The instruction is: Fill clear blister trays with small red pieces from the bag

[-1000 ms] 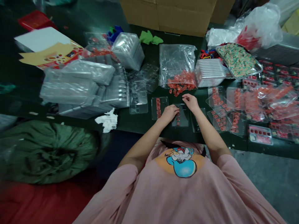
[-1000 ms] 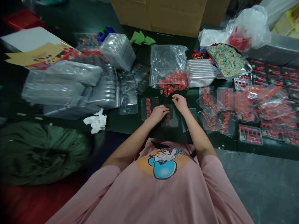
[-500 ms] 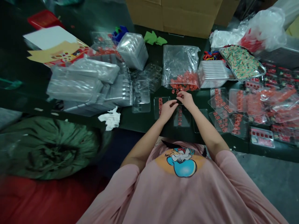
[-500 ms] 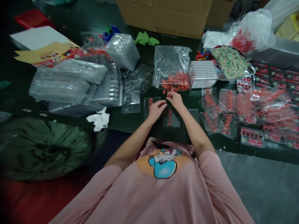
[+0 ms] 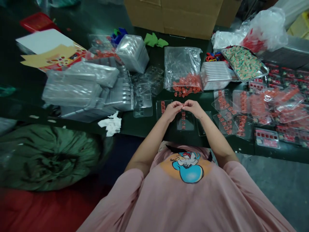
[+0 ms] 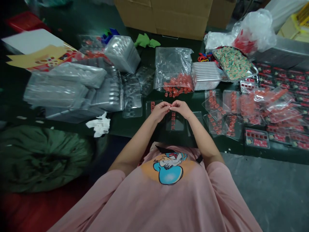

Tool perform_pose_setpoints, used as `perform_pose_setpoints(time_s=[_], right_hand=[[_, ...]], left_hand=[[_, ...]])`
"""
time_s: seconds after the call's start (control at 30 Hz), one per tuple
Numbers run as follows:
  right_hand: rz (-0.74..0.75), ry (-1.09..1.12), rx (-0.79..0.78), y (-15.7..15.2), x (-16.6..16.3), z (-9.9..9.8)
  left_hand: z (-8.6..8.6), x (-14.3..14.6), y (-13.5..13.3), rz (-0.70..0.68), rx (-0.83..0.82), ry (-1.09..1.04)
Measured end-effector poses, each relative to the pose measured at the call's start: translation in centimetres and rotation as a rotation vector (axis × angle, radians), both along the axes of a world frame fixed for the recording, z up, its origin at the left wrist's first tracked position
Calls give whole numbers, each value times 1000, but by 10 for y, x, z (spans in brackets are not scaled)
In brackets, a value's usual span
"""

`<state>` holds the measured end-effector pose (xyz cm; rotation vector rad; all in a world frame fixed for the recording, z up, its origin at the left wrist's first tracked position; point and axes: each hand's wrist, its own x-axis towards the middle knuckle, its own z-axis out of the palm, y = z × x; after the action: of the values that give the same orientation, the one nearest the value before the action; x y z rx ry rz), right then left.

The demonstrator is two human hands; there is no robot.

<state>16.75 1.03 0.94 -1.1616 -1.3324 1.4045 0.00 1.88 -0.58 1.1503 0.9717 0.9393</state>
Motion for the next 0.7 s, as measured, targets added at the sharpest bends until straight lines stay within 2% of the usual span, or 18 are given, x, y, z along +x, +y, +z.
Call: perform_pose_setpoints(time_s=[0.13, 0.2, 0.3, 0.37, 0.5, 0.7], right_hand=[[-45, 63, -75, 1, -2, -2], [-61, 86, -124, 2, -2, -3], [-82, 102, -177, 4, -1, -3], [-93, 105, -209, 4, 1, -3], [-134, 62, -213, 3, 8, -5], [-205, -39, -142, 0, 20, -13]], left_hand=[[4, 1, 4, 55, 126, 7], [9, 0, 6, 20, 199, 46], [17, -1, 10, -60, 329, 203], [19, -1, 13, -55, 394, 322], [12, 1, 15, -25, 435, 473], [-3, 3, 8, -109, 464, 688]])
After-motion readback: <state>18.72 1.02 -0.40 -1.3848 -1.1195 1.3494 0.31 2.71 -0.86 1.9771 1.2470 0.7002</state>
